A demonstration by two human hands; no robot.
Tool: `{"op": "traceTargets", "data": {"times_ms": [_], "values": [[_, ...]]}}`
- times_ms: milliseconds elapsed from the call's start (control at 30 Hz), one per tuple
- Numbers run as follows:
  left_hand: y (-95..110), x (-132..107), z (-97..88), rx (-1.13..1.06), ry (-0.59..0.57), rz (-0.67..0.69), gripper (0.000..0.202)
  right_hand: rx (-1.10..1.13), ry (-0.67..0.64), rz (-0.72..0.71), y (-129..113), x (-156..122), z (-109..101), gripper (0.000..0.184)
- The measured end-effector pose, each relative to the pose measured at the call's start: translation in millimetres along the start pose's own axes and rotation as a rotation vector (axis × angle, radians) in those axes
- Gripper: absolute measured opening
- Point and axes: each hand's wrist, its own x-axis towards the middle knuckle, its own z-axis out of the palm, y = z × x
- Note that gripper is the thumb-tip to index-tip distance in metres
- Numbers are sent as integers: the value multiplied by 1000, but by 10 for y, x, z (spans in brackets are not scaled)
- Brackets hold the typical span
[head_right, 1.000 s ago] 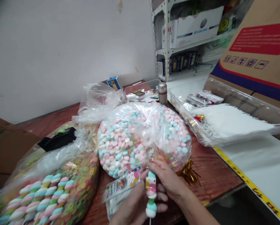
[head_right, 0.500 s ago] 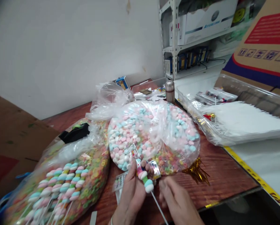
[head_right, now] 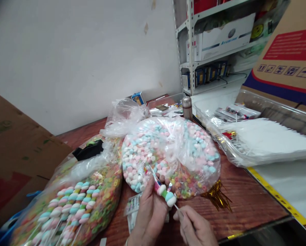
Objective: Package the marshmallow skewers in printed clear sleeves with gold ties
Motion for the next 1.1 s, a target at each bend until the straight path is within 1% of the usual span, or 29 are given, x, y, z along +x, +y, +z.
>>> {"op": "traceTargets", "data": {"times_ms": [167, 267, 367, 433, 467, 500, 533, 567, 667, 700, 800, 867, 933, 1000, 1100], "values": [[-9, -21, 85, 9, -13, 0, 11, -528, 89, -352, -54, -2, -110, 32], [-20, -40, 135, 28, 15, 14, 15, -739, 181, -571, -70, -3, -132, 23], [-33, -47, 186, 42, 73, 23, 17, -922, 240, -839, -30, 21, -161, 15], [-38, -43, 213, 41, 90, 27, 19, -1033, 244, -1018, 2, 47, -198, 19], [-39, -40, 220, 38, 89, 28, 20, -1072, 247, -1084, 12, 60, -216, 23], [-41, -35, 221, 34, 83, 28, 20, -1089, 253, -1114, 18, 71, -230, 26], [-45, -30, 215, 30, 72, 26, 20, -1080, 258, -1101, 19, 79, -238, 27], [-54, -26, 201, 29, 58, 24, 19, -1049, 260, -1047, 16, 85, -236, 26], [-116, -22, 119, 44, -5, 20, 17, -871, 244, -791, -5, 81, -171, 16], [-148, -24, 84, 51, -36, 21, 17, -788, 239, -696, -15, 75, -134, 16], [-236, -35, -9, 90, -129, 22, 18, -508, 248, -402, -53, 58, -27, 29], [-240, -31, -40, 133, -173, 15, 18, -360, 259, -259, -79, 55, 7, 36], [-173, -1, -40, 157, -205, 4, 26, -265, 256, -196, -95, 62, 0, 38], [-52, 60, -20, 139, -234, 13, 35, -196, 243, -157, -92, 80, -30, 38], [127, 186, 18, 83, -228, 58, 37, -156, 191, -136, -60, 113, -63, 39]]}}
